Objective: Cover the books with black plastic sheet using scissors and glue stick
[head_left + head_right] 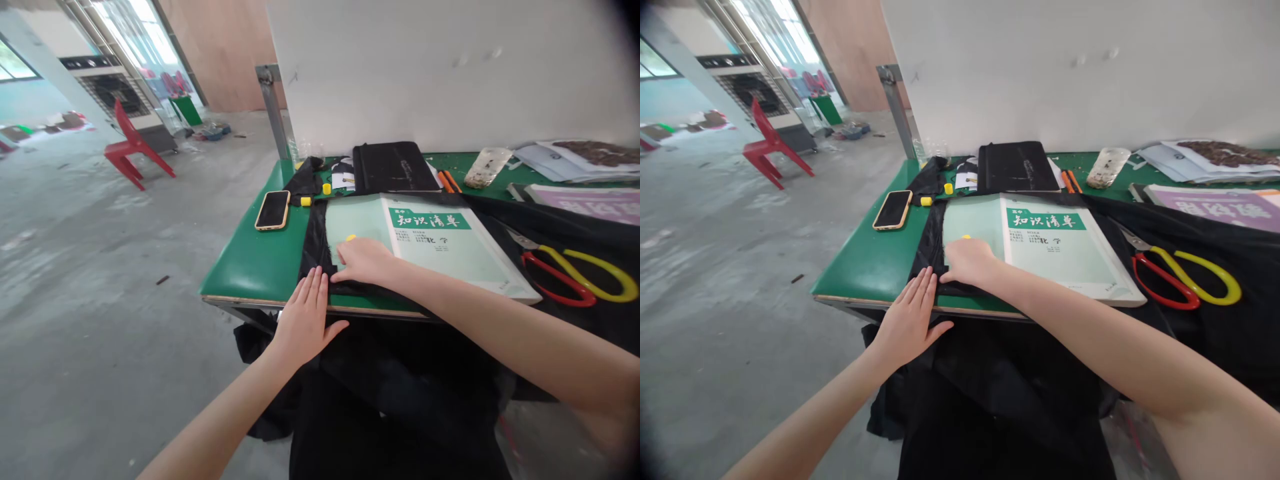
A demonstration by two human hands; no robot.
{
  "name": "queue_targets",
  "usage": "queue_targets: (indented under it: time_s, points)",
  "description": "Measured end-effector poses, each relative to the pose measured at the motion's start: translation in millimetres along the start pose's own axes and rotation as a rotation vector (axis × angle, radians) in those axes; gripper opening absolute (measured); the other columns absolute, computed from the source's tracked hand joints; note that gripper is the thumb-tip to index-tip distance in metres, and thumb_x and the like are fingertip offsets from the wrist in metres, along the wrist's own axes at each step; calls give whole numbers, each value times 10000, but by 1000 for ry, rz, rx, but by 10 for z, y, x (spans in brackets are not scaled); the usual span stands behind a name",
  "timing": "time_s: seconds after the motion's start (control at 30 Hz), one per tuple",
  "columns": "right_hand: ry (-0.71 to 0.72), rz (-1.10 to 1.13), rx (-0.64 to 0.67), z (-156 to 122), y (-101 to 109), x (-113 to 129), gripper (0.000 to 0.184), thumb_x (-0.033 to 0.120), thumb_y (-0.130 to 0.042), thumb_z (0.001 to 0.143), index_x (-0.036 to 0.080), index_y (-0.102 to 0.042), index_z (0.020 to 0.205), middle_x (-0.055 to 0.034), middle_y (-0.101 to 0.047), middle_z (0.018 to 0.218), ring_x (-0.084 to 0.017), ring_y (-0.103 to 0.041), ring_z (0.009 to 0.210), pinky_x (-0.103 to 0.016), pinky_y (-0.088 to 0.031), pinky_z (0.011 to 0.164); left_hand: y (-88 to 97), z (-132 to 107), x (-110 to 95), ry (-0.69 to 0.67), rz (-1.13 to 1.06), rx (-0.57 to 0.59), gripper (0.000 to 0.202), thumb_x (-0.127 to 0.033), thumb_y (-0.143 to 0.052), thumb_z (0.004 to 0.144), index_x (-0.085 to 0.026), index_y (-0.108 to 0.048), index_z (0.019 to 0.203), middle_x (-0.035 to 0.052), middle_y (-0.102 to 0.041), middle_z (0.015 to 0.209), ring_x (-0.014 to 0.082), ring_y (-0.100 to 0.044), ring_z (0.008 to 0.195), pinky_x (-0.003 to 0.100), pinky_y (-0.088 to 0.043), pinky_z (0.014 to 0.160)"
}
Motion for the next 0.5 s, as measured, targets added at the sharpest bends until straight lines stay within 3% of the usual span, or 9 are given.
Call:
queue_targets:
  time_s: [0.13, 0.23, 0.33, 0.43, 0.5]
  points:
    - [70, -66, -53, -135, -14, -199, 329, 439, -665, 736, 154, -617, 893, -87, -667, 814, -223, -612, 753, -268, -348, 576, 34, -4, 4, -31, -12, 22, 824, -648, -416, 845, -95, -293, 1442, 200, -180, 1521, 370, -152, 1397, 529, -224, 1112]
    - [61, 33, -60, -219, -3, -363, 361, 509, -640, 738, 173, -604, 864, -68, -664, 797, -198, -601, 725, -257, -343, 571, 74, 2, 1, -60, -18, 43, 817, -660, -439, 827, -155, -294, 1452, 155, -165, 1536, 388, -126, 1399, 549, -218, 1103]
    - [-19, 180, -102, -274, 44, -473, 463, 615, -514, 787, 183, -605, 926, -64, -671, 814, -186, -597, 714, -256, -362, 579, 102, 7, -21, -82, -18, 62, 826, -663, -432, 828, -152, -280, 1459, 95, -196, 1537, 398, -84, 1401, 558, -210, 1105]
    - [-145, 91, -167, -285, 64, -511, 508, 607, -493, 794, 151, -618, 977, -99, -674, 804, -225, -615, 735, -277, -379, 581, 124, 7, -46, -98, -20, 58, 826, -645, -443, 834, -146, -259, 1466, 65, -221, 1532, 399, -59, 1403, 559, -213, 1104]
    - [-173, 8, -127, -245, 19, -491, 448, 546, -505, 800, 136, -648, 909, -117, -671, 768, -236, -624, 713, -284, -385, 571, 136, 7, -56, -104, -26, 51, 824, -629, -460, 835, -149, -245, 1470, 66, -240, 1526, 395, -61, 1403, 562, -224, 1098]
Point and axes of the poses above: each hand's wrist, its own z-axis towards the middle knuckle, its own y-axis out of the back of the hand, x = y × z, the point moved 4 cm from there along z, towards the middle knuckle
